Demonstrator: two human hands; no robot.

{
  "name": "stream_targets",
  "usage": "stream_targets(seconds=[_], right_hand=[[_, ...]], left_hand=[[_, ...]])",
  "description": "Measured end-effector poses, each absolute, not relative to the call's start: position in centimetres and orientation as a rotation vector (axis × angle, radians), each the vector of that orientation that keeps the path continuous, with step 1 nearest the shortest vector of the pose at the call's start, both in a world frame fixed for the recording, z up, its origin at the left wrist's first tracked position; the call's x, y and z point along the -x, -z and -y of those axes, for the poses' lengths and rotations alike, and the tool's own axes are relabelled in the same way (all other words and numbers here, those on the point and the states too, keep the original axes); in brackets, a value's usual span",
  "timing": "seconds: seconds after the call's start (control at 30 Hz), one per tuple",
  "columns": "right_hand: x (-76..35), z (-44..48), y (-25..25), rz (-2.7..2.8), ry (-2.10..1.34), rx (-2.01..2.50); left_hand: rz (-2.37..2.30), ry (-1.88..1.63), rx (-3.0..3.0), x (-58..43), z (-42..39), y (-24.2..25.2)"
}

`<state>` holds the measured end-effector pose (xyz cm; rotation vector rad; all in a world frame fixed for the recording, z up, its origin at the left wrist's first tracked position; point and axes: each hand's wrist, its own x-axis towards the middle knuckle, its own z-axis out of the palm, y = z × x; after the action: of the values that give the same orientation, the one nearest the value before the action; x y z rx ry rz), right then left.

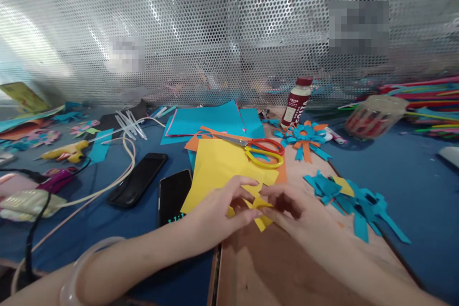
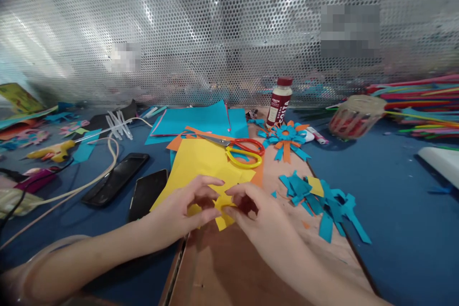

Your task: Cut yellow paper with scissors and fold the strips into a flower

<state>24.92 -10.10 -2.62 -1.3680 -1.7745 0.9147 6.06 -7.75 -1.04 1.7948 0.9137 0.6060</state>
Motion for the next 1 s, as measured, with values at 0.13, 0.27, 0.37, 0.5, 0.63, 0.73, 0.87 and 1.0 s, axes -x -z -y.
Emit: stream_targets(seconds=[0.13, 0.27, 0.37, 0.5, 0.63, 0.73, 0.87, 1.0], right_hand=[[-25.1, 10.1, 2.6, 1.755, -0.813, 1.367], [-24.9, 10.2, 2.7, 1.805, -0.598, 1.364], [-24.7, 10.4, 2.6, 1.833, -0.477, 1.316], [-24.4, 10.6, 2.3, 1.857, -0.374, 1.275], [-24.1, 10.7, 2.2, 1.880, -0.340, 1.278], [-24.0, 10.7, 2.0, 1.900, -0.330, 1.280], [-23.7, 10.6, 1.7, 1.907, -0.319, 1.285], [-23.6, 10.7, 1.8, 1.906, -0.313, 1.272]], left_hand=[[-0.954, -0.587, -1.917, -5.8, 7.6, 1.1], [-0.930, -0.569, -1.948, -6.0, 7.9, 1.3], [-0.918, -0.596, -2.020, -6.2, 8.2, 1.6], [-0.971, -0.703, -2.112, -6.4, 8.5, 2.1], [-1.025, -0.761, -2.245, -6.4, 8.6, 2.5], [-1.052, -0.800, -2.376, -6.4, 8.7, 2.5], [-0.992, -0.861, -2.615, -6.4, 8.7, 2.2], [-0.887, -0.768, -2.793, -6.3, 8.4, 2.0]])
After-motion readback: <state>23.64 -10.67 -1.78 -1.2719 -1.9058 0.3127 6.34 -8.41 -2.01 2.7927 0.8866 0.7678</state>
